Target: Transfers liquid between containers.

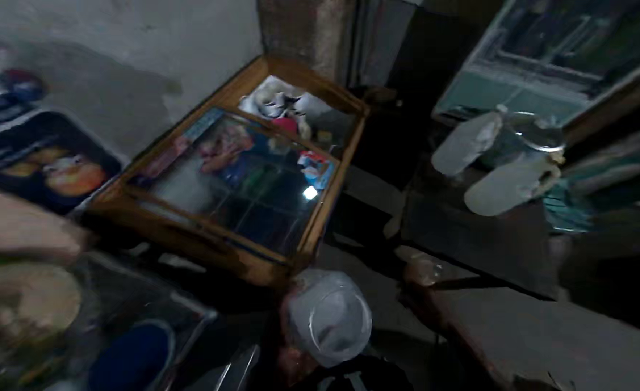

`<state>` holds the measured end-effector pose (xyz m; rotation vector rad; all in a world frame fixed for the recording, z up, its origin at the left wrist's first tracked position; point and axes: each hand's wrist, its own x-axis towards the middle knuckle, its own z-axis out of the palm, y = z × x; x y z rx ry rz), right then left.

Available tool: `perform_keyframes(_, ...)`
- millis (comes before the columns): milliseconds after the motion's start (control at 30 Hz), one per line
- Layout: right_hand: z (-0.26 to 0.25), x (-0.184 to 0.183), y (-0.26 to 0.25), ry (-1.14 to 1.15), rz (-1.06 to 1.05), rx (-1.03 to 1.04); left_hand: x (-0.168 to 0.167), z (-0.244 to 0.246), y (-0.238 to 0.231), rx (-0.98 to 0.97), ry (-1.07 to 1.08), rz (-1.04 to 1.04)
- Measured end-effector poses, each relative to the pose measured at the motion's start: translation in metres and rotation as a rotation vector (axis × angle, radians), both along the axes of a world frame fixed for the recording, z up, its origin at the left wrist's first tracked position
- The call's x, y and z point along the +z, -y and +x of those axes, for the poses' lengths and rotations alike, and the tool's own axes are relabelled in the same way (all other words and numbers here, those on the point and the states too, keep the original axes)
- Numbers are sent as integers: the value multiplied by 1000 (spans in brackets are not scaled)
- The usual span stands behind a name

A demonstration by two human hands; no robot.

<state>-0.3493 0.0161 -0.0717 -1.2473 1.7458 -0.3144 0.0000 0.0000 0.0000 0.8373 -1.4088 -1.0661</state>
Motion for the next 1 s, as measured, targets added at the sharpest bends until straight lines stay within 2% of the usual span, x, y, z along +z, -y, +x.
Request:
perform_keyframes(67,-44,-26,-23,-12,92,-72,-1,-42,32,71,214,-215)
perform_keyframes(167,-91,-49,-39,5,178,-129,15,-114,74,99,261,-298)
perform_keyframes(233,-121,-52,-44,56,140,-217,12,-160,102,70,298,-289)
perform_keyframes(367,-179,-23,-22,138,-48,-456,0,-242,156,-29,289,-101)
perform_keyframes(467,-222,-6,1,86,-206,-575,-8,-286,184,-112,371,-123)
perform_keyframes(600,-267,30,46,-87,-286,-660,-32,-318,220,-217,418,-148)
perform_keyframes(733,-309,67,106,-314,-487,-743,-51,-328,265,-287,471,-60)
perform_keyframes(867,-361,93,163,-577,-570,-888,-68,-335,324,-345,602,8)
perform_keyframes(1000,-373,114,236,-717,-638,-753,-76,-344,384,-444,695,50)
